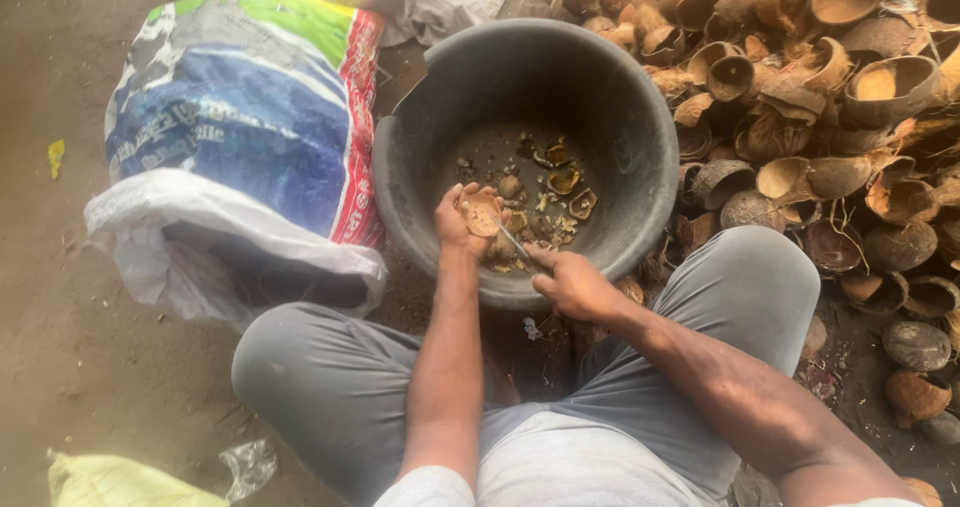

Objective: The person sits on the ground and uses a knife to scrape the inner shell of coconut halves, removing the white meat and placing the pieces into a large metal bowl. The person works continuously on multiple coconut halves, discarding the empty shells to the side.

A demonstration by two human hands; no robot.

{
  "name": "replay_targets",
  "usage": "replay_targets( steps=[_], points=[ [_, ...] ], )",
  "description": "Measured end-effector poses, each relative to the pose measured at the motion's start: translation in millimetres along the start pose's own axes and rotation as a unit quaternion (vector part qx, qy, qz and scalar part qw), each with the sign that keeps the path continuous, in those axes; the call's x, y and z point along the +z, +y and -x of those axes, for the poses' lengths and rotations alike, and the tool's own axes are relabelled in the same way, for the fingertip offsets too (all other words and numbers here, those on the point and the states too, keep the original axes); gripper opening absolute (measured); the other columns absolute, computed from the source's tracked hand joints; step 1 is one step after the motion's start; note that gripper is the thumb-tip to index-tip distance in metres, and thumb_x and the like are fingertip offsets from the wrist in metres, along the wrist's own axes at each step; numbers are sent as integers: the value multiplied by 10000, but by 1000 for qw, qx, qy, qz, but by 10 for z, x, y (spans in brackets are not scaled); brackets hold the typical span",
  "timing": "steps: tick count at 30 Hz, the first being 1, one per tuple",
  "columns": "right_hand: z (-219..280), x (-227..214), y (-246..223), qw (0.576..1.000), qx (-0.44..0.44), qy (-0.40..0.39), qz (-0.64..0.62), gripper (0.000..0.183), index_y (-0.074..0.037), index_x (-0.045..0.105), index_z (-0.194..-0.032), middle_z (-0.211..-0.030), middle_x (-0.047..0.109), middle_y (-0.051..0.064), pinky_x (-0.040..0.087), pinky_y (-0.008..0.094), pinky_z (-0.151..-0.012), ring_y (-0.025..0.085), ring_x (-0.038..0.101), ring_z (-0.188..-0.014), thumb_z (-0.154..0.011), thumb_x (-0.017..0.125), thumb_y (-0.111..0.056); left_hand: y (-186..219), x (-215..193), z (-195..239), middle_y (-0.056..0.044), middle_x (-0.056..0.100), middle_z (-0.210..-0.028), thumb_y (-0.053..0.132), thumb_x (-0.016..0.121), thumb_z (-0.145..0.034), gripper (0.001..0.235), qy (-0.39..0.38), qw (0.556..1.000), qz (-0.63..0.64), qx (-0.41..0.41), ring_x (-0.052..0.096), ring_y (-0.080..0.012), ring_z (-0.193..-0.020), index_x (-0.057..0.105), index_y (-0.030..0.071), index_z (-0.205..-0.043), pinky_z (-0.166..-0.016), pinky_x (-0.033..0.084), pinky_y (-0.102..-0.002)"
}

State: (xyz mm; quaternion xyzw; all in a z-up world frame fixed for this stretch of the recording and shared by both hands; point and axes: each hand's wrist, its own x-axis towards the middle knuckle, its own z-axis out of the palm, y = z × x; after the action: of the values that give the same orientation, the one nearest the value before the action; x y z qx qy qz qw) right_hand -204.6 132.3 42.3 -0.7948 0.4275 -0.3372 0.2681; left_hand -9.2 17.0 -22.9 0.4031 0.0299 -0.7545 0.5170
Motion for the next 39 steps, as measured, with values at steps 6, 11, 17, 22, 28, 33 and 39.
replay_targets(
  steps=[6,11,17,22,28,33,39],
  points=[
    [-7,25,-38,968,194,-112,-112,669,-62,419,-1580,-1062,723,185,598,328,-776,207,734,-870,-943,625,-66,-88,143,146,-168,693,-951,317,489,-1012,305,-48,998,18,34,697,-340,-856,591,47,-1114,-705,622,-500],
    [-12,105,-34,998,13,-21,-50,699,-83,392,-1598,-1054,727,176,595,313,-789,213,741,-887,-939,623,-60,-79,171,200,-177,697,-982,266,475,-1020,261,-75,995,23,63,705,-326,-864,575,47,-1119,-688,651,-477],
    [-214,-93,-487,786,520,-176,-286,721,-210,367,-1636,-716,535,199,414,354,-399,198,472,-449,-930,474,-114,-244,156,122,-164,696,-943,217,454,-1020,220,-12,992,-20,123,710,-291,-758,597,57,-1069,-577,649,-424],
    [-306,-85,-456,715,523,-82,-456,584,39,397,-1523,-757,560,72,513,320,-371,149,588,-508,-960,487,-87,-441,17,-95,-192,680,-855,156,479,-1017,246,182,959,-117,182,690,-253,-617,658,-13,-1014,-467,624,-340],
    [-338,-51,-330,684,538,-88,-486,656,-152,388,-1585,-767,578,34,511,305,-377,132,574,-497,-941,494,-94,-380,68,-97,-125,658,-841,216,579,-959,219,160,974,-108,117,659,-226,-636,653,14,-1004,-476,587,-371],
    [-391,-219,-455,752,529,-119,-375,674,-185,377,-1592,-680,583,36,478,308,-365,135,547,-450,-939,498,-71,22,58,112,-122,698,-919,232,596,-960,258,99,980,-149,88,694,-235,-733,659,41,-1122,-566,626,-392],
    [-485,-392,-732,778,502,-172,-336,704,-217,413,-1582,-518,531,49,400,308,-335,136,473,-372,-904,498,-53,1,165,173,-148,694,-999,325,467,-1016,348,-8,993,-95,75,711,-264,-811,576,52,-1201,-637,649,-420]
  ],
)
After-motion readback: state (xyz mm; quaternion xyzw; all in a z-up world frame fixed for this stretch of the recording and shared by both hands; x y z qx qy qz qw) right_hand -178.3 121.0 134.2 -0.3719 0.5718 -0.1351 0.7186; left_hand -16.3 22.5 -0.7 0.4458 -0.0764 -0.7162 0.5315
